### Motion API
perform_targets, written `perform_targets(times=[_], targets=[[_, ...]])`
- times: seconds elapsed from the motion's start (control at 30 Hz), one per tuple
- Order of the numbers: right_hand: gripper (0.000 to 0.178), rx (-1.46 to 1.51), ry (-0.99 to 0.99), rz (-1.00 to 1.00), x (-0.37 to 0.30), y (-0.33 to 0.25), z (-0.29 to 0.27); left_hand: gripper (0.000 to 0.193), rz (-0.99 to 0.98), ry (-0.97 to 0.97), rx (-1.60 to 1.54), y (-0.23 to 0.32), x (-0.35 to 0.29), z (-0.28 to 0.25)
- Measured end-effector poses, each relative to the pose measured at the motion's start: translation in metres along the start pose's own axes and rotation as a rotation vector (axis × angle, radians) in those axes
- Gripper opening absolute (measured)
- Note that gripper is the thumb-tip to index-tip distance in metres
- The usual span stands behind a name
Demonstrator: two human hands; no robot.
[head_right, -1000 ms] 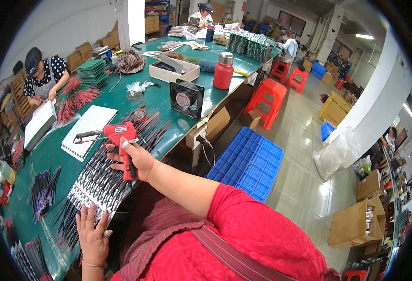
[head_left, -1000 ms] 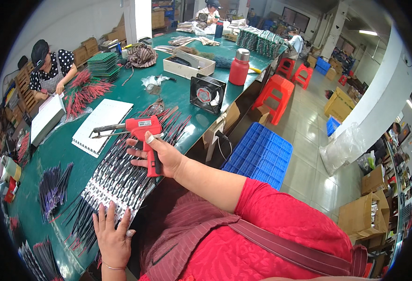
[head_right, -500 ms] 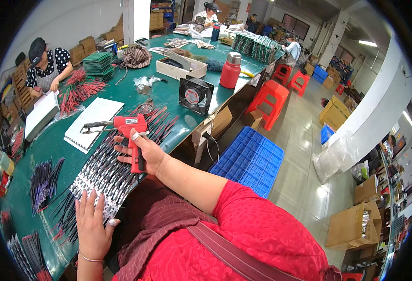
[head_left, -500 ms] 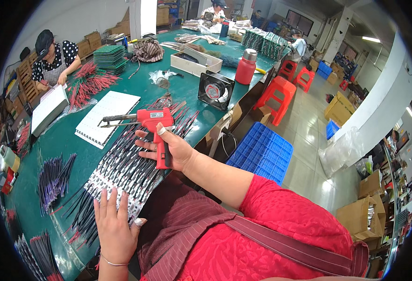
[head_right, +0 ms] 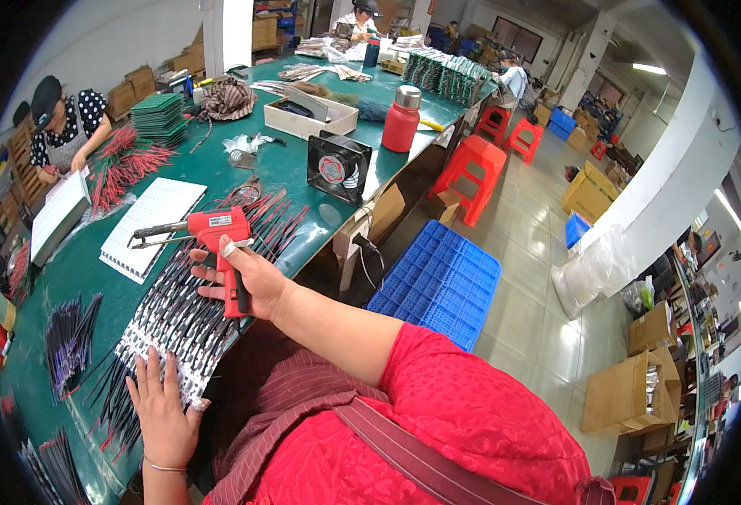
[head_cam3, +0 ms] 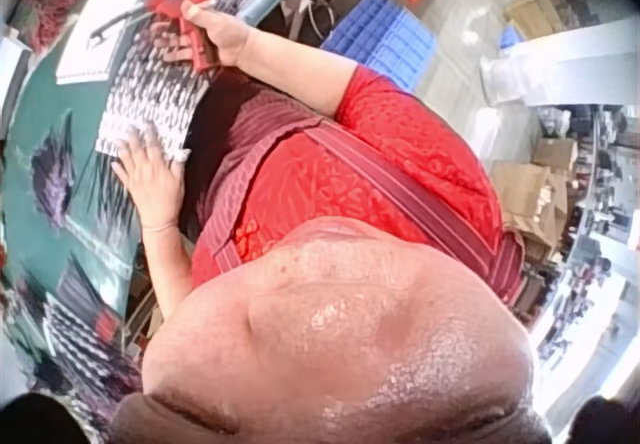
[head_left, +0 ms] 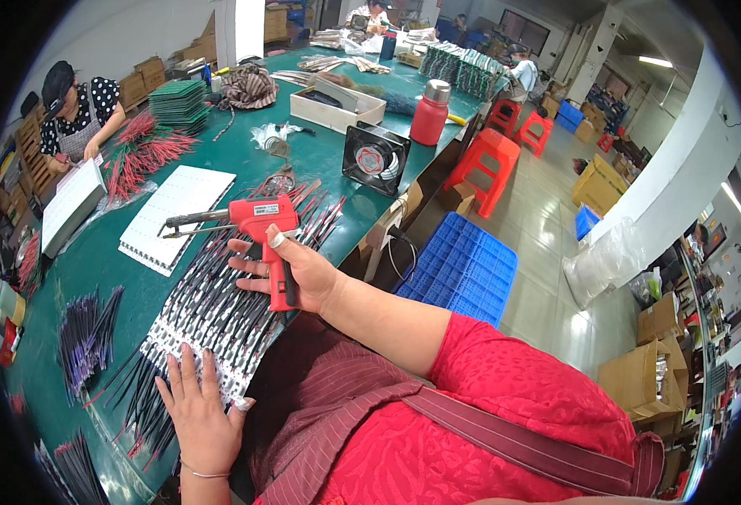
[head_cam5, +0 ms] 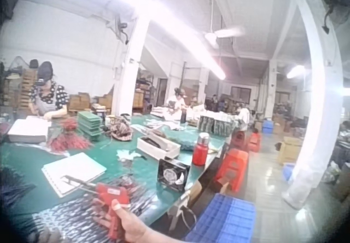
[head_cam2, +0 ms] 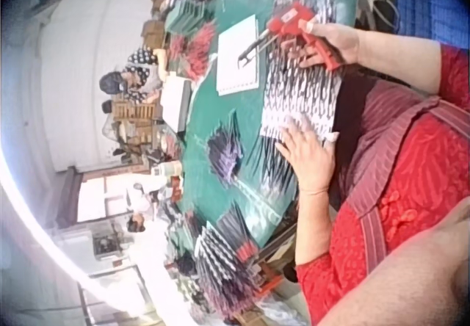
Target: The person solders wires onto an LED circuit sheet using a soldering gun, aligns additional wires on the sheet, and places the soldering gun down on the table.
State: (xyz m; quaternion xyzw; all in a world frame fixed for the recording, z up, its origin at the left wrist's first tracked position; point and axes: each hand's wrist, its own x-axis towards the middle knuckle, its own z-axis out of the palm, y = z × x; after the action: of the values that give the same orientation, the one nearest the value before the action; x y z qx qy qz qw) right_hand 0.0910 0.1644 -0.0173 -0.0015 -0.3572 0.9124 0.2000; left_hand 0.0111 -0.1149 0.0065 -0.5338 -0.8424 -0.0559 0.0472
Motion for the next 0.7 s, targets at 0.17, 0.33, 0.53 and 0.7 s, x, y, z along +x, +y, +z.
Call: perform_targets(times=[0.17, 0.33, 0.53, 0.7], targets=[[0.058, 0.0, -0.001, -0.01, 0.001, -0.003, -0.003, 0.094, 0.016, 0.046, 0.043, -0.002, 0.007, -0.009], [0.055, -0.019, 0.021, -0.016, 0.0, -0.002, 0.0, 0.105, 0.029, 0.022, 0.03, -0.015, 0.001, 0.006], [0.048, 0.008, 0.028, -0.005, 0.002, 0.009, 0.007, 0.113, -0.007, -0.029, 0.101, -0.021, -0.02, 0.001], [0.054, -0.015, 0.087, -0.031, -0.001, -0.001, 0.003, 0.113, -0.017, -0.073, 0.029, -0.023, -0.015, -0.003]])
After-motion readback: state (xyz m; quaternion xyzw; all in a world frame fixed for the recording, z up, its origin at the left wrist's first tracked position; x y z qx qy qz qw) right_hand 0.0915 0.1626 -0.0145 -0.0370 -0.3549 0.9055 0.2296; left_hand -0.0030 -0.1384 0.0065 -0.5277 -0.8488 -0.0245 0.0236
